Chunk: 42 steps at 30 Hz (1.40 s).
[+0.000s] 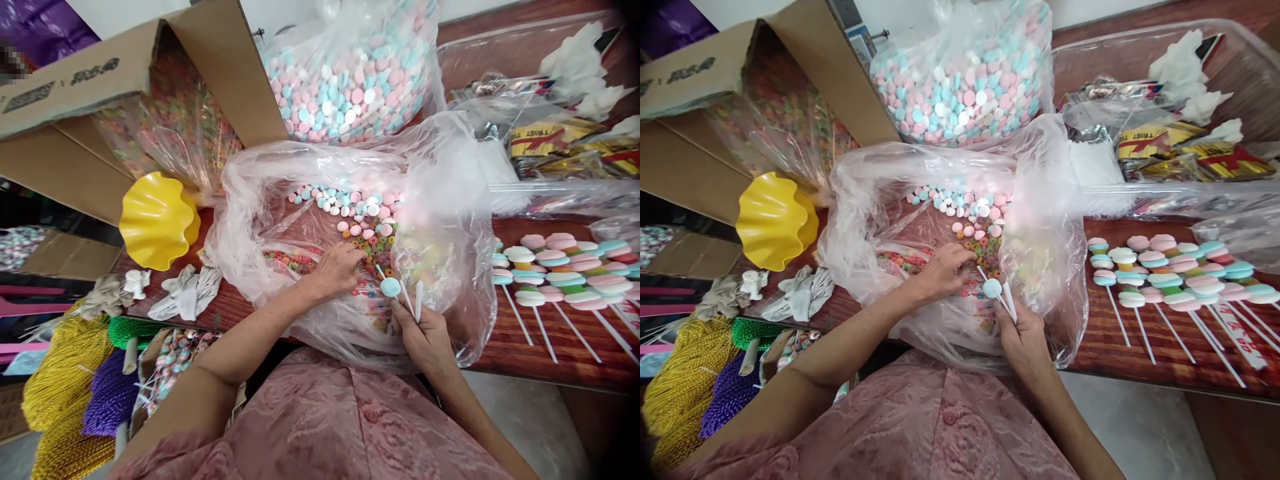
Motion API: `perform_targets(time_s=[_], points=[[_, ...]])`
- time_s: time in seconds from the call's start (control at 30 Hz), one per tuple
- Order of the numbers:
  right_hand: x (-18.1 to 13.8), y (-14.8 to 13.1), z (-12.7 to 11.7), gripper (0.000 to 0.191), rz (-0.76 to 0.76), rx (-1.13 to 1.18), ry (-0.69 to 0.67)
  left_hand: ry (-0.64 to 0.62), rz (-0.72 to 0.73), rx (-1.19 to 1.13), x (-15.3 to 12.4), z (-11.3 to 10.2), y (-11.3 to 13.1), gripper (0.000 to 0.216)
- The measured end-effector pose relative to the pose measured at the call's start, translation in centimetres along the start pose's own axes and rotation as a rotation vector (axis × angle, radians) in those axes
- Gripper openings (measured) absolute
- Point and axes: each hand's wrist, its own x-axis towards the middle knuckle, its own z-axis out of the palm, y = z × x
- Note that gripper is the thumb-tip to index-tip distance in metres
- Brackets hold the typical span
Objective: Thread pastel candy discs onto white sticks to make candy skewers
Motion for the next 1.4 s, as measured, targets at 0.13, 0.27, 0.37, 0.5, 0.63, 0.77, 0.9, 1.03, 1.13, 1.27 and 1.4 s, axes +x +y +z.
perform_targets(time_s=[0.13, 0.27, 0.37, 0.5, 0.63, 0.77, 0.9, 1.03, 1.13, 1.27, 1.4], points=[[0.2, -0.5, -0.1, 0.039, -0.085, -0.094, -0.028, 0.195, -0.021, -0.369, -1.1, -0.3, -0.2, 0.034], [0.4, -1.2, -0.1, 0.03, -0.192, -0.211, -0.069, 0.391, -0.27, -0.884, -2.2, -1.5, 0.8, 0.028], [0.4, -1.7, -0.1, 0.03, -0.224, -0.253, -0.079, 0.435, -0.298, -1.086, -3.1, -2.1, 1.7, 0.026], [0.1, -2.4, 0.0, 0.028, -0.249, -0.272, -0.094, 0.583, -0.155, -0.983, -4.3, -2.0, 2.3, 0.02], [-0.2, -3.2, 0.1, 0.027, -0.298, -0.308, -0.134, 0.681, 0.022, -0.681, -5.2, -1.9, 2.7, 0.017], [-0.2, -3.5, 0.3, 0.03, -0.299, -0.317, -0.117, 0.677, 0.213, -0.356, -6.0, -1.7, 3.3, 0.018], [-0.2, -3.1, 0.7, 0.034, -0.311, -0.297, -0.136, 0.67, 0.184, -0.523, -6.3, -0.7, 3.8, 0.027], [-0.1, -2.4, 1.1, 0.036, -0.336, -0.226, -0.094, 0.666, -0.121, -1.05, -6.4, -0.7, 4.0, 0.053], [-0.1, -1.7, 1.2, 0.038, -0.345, -0.182, -0.07, 0.441, -0.255, -1.156, -6.5, -1.4, 4.1, 0.033], [-0.1, -1.1, 1.1, 0.042, -0.346, -0.171, -0.096, 0.347, -0.243, -1.095, -6.7, -1.7, 4.5, 0.022], [-0.4, -1.4, 1.0, 0.039, -0.303, -0.176, -0.096, 0.418, -0.172, -1.0, -6.5, -0.9, 4.8, 0.023]])
